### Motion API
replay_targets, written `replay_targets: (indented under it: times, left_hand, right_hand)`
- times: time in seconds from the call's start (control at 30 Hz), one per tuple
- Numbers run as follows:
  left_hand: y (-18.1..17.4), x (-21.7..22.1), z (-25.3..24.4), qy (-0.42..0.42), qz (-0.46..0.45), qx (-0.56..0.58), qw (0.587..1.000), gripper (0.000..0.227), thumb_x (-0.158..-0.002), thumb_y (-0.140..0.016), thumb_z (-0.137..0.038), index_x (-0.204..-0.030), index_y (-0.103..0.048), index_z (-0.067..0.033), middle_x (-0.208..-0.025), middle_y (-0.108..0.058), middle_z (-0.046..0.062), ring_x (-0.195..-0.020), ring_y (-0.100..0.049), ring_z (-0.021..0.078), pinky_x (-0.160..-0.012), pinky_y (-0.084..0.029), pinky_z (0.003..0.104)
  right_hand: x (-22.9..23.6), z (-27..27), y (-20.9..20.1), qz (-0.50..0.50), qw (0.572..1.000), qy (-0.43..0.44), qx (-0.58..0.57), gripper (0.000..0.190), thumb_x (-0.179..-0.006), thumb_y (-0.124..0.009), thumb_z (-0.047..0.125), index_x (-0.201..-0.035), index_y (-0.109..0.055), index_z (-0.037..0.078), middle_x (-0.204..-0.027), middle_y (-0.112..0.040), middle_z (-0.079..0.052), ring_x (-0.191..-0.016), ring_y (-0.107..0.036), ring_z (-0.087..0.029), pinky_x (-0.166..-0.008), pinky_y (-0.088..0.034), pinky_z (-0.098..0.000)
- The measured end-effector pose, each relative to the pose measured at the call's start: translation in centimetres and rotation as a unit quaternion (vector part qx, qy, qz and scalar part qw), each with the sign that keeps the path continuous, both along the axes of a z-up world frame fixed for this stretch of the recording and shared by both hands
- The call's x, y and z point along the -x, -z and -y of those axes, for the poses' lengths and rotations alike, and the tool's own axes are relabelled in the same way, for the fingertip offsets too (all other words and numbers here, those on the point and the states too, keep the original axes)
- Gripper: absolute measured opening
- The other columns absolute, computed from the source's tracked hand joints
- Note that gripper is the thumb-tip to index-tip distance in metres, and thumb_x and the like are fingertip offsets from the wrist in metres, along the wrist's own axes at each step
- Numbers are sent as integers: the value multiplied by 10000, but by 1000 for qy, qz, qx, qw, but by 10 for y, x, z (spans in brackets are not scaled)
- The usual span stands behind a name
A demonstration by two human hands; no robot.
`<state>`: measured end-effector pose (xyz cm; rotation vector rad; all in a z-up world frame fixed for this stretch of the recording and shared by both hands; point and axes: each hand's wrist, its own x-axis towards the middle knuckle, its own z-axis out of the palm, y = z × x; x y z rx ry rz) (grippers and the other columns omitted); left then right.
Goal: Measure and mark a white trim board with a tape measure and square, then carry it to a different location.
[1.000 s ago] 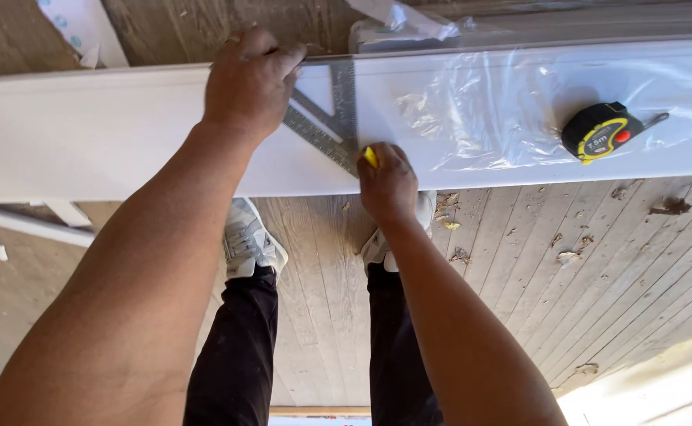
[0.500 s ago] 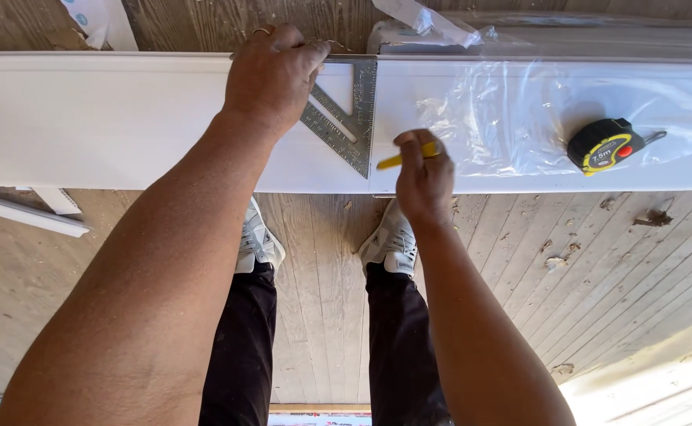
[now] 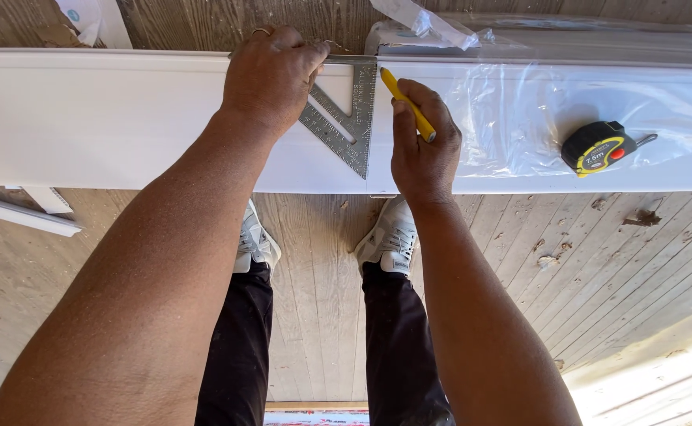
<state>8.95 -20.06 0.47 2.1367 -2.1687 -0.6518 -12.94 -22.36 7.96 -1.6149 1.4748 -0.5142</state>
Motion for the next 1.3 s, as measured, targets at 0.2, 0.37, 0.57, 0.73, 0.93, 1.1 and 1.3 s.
replay_targets:
  times: [0.2, 0.37, 0.57, 0.73, 0.93, 1.1, 1.3]
  left_hand:
    - [3, 0, -2, 3, 6, 10, 1000, 274, -951, -768, -229, -1223, -792, -250, -949, -699, 16, -888, -646, 202, -776, -580, 400]
    - [6, 1, -5, -1, 12, 20, 1000, 269, -937, -778, -226, -1203, -794, -262, -960, -688, 13, -921, -642, 215, -778, -577, 416]
    - [5, 1, -6, -6, 6, 19, 1000, 268, -939, -770, -195, -1200, -797, -251, -961, -690, 16, -898, -643, 230, -805, -567, 432]
    - [7, 2, -4, 0, 6, 36, 999, 308, -890, -822, -197, -1193, -799, -249, -920, -677, 37, -868, -659, 224, -793, -568, 447]
    - [6, 1, -3, -13, -2, -4, 1000, 307, -927, -767, -180, -1227, -785, -244, -975, -663, 48, -953, -628, 254, -867, -515, 493]
    - [6, 2, -5, 3, 14, 23, 1000, 263, -926, -780, -191, -1180, -802, -255, -969, -669, 24, -934, -632, 233, -839, -526, 464]
    - [6, 3, -3, -6, 1, 10, 1000, 293, -910, -790, -178, -1196, -797, -239, -952, -670, 45, -926, -639, 246, -819, -539, 471]
  right_hand:
    - [-1, 3, -3, 10, 1000, -23, 13, 196, -1075, -583, 159, -1228, -632, 46, -1148, -735, -145, -935, -721, -219, -815, -577, -336]
    - [-3, 6, -1, -3, 999, -34, 24, 182, -1064, -596, 147, -1209, -642, 47, -1096, -751, -143, -866, -716, -202, -754, -575, -329]
    - [-6, 7, -2, -12, 998, -55, 37, 150, -1053, -633, 111, -1192, -647, 55, -1075, -751, -142, -817, -703, -189, -701, -565, -315]
    - [-1, -3, -13, -30, 997, -69, 29, 155, -1012, -638, 8, -1166, -646, 28, -1025, -757, -175, -770, -717, -206, -658, -585, -320]
    - [2, 0, -15, -106, 989, -94, -39, 135, -981, -644, 73, -1102, -699, 51, -944, -763, -124, -698, -691, -197, -606, -548, -322]
    - [-11, 26, -15, -40, 991, -102, 79, 134, -989, -653, 12, -1123, -670, 18, -975, -771, -148, -722, -707, -230, -630, -555, -335]
    - [-3, 1, -20, -57, 996, -64, -6, 121, -973, -644, 25, -1086, -686, 23, -913, -755, -129, -654, -653, -182, -573, -513, -307]
